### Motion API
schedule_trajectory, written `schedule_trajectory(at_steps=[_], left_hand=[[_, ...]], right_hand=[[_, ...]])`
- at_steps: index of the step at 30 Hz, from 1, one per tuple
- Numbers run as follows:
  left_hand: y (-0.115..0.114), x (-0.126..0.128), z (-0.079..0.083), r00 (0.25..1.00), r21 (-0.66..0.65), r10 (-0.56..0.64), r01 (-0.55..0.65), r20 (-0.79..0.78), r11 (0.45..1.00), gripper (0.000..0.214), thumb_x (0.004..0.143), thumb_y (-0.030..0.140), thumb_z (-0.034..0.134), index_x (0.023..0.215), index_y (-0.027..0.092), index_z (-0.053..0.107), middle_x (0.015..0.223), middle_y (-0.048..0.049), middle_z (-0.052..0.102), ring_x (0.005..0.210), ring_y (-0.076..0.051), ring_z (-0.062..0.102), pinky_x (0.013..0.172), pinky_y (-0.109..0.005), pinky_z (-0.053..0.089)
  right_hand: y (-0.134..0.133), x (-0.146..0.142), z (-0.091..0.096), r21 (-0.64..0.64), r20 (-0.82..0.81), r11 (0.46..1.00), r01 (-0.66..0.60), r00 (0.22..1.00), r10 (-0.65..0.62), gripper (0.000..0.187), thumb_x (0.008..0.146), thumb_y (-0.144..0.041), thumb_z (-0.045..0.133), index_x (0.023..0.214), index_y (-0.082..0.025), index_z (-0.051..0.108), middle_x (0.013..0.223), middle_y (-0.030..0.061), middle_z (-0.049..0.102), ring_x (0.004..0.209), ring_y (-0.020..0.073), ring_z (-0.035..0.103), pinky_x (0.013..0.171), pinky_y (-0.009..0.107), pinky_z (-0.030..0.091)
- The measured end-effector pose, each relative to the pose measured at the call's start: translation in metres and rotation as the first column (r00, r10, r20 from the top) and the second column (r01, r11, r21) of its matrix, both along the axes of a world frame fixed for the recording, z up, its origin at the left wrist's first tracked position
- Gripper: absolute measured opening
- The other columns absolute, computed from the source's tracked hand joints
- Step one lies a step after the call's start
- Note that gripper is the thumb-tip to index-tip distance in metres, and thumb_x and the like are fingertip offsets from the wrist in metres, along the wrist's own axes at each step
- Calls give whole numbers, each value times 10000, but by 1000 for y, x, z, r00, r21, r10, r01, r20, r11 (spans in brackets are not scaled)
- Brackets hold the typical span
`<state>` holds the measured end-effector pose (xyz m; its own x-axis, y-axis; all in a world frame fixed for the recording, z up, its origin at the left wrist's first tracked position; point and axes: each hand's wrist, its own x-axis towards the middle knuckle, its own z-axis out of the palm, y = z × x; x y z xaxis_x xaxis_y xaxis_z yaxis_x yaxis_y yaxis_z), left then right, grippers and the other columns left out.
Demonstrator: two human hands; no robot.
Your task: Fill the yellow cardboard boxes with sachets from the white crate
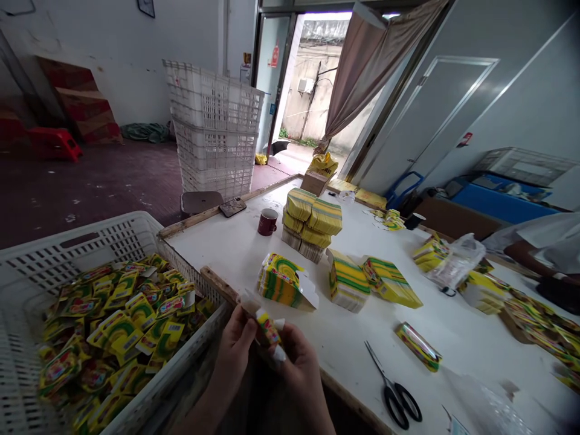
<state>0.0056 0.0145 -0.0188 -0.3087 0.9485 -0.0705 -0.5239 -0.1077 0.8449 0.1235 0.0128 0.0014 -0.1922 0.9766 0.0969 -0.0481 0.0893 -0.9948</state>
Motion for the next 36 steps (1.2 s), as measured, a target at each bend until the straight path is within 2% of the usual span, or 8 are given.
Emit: schedule_trajectory(at_steps=[9, 13, 16, 20, 22, 25, 31, 36], left_hand=[[-2, -38, 35, 946, 126, -91, 136, -310, 983, 714, 635, 534, 780, 1220, 175, 583, 1239, -148, 596, 1140, -312, 549, 966, -366, 451], [-7, -41, 40, 626, -52, -332, 421, -706, 905, 891, 487, 318, 896, 1290, 245, 517, 1264, -107, 576, 1172, -335, 518, 1008, -408, 413], [-9, -28, 30, 518, -143, -354, 403, -779, 904, 648, 650, 307, 789, 1236, 240, 521, 1145, -90, 633, 1031, -306, 596, 905, -405, 474], [-13, -16, 21, 496, -67, -222, 312, -840, 948, 708, 685, 310, 748, 1314, 227, 433, 1154, -109, 630, 1011, -309, 605, 865, -397, 488], [-17, -12, 21, 459, 4, -196, 399, -867, 917, 726, 699, 259, 724, 1348, 255, 399, 1208, -97, 604, 1051, -299, 594, 891, -380, 479], [-22, -8, 21, 408, 69, -147, 470, -901, 880, 712, 678, 133, 670, 1326, 278, 412, 1194, -74, 594, 1047, -276, 594, 898, -346, 470], [-22, -9, 22, 364, 37, -142, 444, -921, 896, 560, 728, 172, 647, 1221, 267, 399, 1071, -66, 605, 932, -253, 617, 782, -313, 471], [-17, -9, 29, 398, 36, -203, 518, -895, 854, 521, 768, 203, 610, 1214, 269, 350, 1090, -63, 579, 862, -226, 603, 711, -288, 439]], right_hand=[[8, 46, 14, 526, 582, 838, -144, 780, -230, 312, 868, -124, 471, 1037, -274, 686, 872, 57, 720, 789, 238, 634, 681, 376, 512], [1, 45, 23, 556, 718, 740, -377, 667, -200, 296, 872, -163, 562, 1075, -356, 657, 902, 19, 711, 925, 253, 604, 931, 487, 428], [-4, 43, 17, 625, 556, 772, -115, 760, -336, 539, 853, -234, 591, 1355, -358, 439, 1277, 76, 564, 1234, 305, 455, 1084, 569, 272], [-5, 39, 7, 320, 208, 908, 270, 915, -346, 686, 862, -406, 554, 1460, -260, 251, 1411, 150, 444, 1272, 330, 456, 1007, 540, 414], [-6, 31, 6, 20, 51, 992, 126, 991, -127, 580, 878, -465, 504, 1391, -216, 399, 1211, 150, 622, 1075, 314, 618, 894, 490, 515], [-8, 16, 8, -235, -177, 964, -125, 981, 84, 527, 845, -492, 543, 1275, -188, 548, 934, 112, 718, 902, 305, 679, 782, 453, 563], [-7, 13, 3, -187, -182, 978, -93, 982, 59, 622, 821, -629, 510, 1263, -195, 558, 949, 110, 720, 982, 306, 660, 809, 444, 560], [-16, 25, 4, 14, 171, 994, -110, 980, 106, 537, 894, -476, 469, 1375, -237, 449, 1292, 118, 599, 1272, 301, 498, 1066, 490, 394]])
